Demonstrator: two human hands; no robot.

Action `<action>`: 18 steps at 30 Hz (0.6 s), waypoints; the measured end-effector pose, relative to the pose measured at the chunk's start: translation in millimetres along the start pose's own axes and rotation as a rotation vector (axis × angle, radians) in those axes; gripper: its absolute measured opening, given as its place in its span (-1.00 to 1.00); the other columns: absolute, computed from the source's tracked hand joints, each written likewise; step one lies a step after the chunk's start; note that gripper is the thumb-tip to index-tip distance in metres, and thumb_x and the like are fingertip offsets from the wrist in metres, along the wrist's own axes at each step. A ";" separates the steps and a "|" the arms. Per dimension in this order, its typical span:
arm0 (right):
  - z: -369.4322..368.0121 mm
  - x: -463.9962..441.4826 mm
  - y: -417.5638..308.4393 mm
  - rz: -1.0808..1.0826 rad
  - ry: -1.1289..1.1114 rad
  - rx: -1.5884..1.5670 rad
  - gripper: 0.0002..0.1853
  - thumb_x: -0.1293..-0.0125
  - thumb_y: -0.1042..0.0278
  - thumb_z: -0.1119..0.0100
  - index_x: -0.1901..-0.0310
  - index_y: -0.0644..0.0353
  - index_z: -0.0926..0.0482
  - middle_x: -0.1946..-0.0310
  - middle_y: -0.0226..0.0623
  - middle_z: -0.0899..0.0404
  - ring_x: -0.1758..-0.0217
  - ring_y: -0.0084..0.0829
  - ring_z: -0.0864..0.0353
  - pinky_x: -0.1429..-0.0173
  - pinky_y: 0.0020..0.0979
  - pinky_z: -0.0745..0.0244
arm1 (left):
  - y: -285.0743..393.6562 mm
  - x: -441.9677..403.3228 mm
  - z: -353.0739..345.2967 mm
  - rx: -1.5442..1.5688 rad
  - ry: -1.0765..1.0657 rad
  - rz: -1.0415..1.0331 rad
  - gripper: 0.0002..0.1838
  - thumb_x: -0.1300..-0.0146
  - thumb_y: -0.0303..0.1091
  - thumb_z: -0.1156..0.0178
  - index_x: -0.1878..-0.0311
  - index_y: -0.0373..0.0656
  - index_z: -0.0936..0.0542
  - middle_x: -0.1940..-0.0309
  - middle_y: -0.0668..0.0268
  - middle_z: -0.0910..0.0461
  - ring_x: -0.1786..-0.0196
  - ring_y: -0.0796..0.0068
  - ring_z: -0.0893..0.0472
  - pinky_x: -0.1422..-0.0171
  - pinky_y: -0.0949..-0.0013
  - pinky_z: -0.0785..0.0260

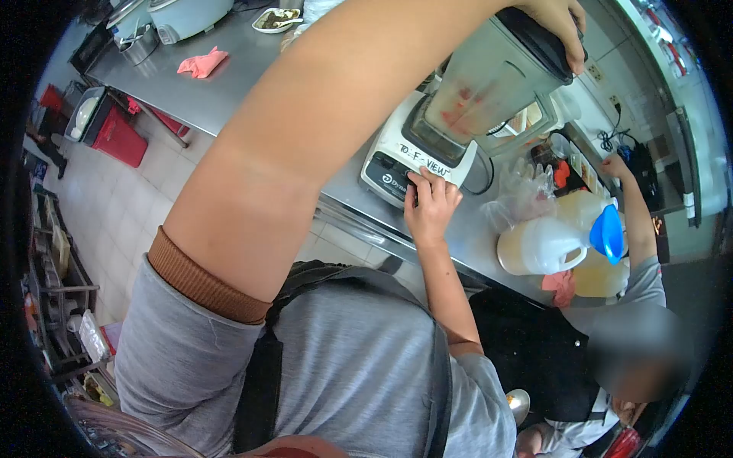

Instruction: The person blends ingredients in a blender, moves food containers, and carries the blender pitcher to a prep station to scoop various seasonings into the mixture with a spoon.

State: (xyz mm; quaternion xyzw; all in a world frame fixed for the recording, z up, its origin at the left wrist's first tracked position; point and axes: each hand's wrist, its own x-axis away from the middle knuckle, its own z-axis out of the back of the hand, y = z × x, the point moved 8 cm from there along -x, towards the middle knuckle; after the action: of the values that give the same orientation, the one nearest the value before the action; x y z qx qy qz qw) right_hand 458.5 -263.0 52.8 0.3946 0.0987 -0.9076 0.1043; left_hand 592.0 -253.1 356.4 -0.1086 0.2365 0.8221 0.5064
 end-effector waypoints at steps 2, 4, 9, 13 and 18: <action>0.7 0.7 -2.7 -0.013 0.004 0.004 -0.70 0.12 0.48 -0.30 0.26 -0.03 -0.59 0.14 -0.51 -0.55 0.17 -0.33 -0.38 0.05 -0.29 -0.19 | 0.6 -2.5 -1.2 0.008 -0.002 -0.017 -0.40 0.34 0.12 -0.40 0.17 -0.01 -0.70 0.08 0.18 -0.63 0.07 0.20 -0.61 -0.04 0.26 -0.45; 2.8 0.1 -5.9 -0.013 0.016 0.001 -0.70 0.12 0.47 -0.30 0.26 -0.02 -0.58 0.14 -0.51 -0.55 0.17 -0.33 -0.38 0.05 -0.29 -0.19 | -0.5 -5.7 -1.6 0.015 -0.004 -0.039 -0.40 0.35 0.11 -0.41 0.19 -0.02 -0.71 0.10 0.18 -0.63 0.09 0.21 -0.62 -0.02 0.27 -0.46; 6.8 -1.1 -5.3 -0.015 0.055 0.000 -0.71 0.13 0.48 -0.30 0.28 -0.02 -0.57 0.15 -0.52 -0.55 0.17 -0.33 -0.38 0.06 -0.29 -0.19 | -4.0 -7.7 -2.1 0.113 -0.009 -0.044 -0.34 0.39 0.08 -0.43 0.16 -0.14 -0.68 0.12 0.12 -0.63 0.12 0.23 -0.62 0.00 0.29 -0.45; 8.0 -0.6 -5.0 -0.019 0.060 -0.016 -0.72 0.13 0.49 -0.29 0.29 -0.01 -0.57 0.16 -0.52 -0.54 0.18 -0.34 -0.38 0.06 -0.29 -0.19 | -6.5 -14.4 -6.3 0.159 -0.007 -0.062 -0.33 0.40 0.06 -0.44 0.16 -0.17 -0.67 0.13 0.09 -0.63 0.11 0.22 -0.61 -0.01 0.29 -0.44; 9.9 0.3 -1.6 -0.047 0.077 -0.017 -0.70 0.13 0.50 -0.29 0.28 -0.01 -0.57 0.16 -0.52 -0.54 0.19 -0.35 -0.38 0.07 -0.30 -0.19 | -8.0 -18.2 -8.5 0.190 0.004 -0.076 -0.29 0.40 0.08 -0.44 0.13 -0.18 -0.64 0.15 0.06 -0.62 0.09 0.19 -0.59 -0.04 0.28 -0.42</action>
State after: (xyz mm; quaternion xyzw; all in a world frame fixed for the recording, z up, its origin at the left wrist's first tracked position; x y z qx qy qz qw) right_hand 451.0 -264.1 59.3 0.4258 0.1197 -0.8931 0.0826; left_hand 607.0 -268.6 354.4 -0.0707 0.3102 0.7759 0.5448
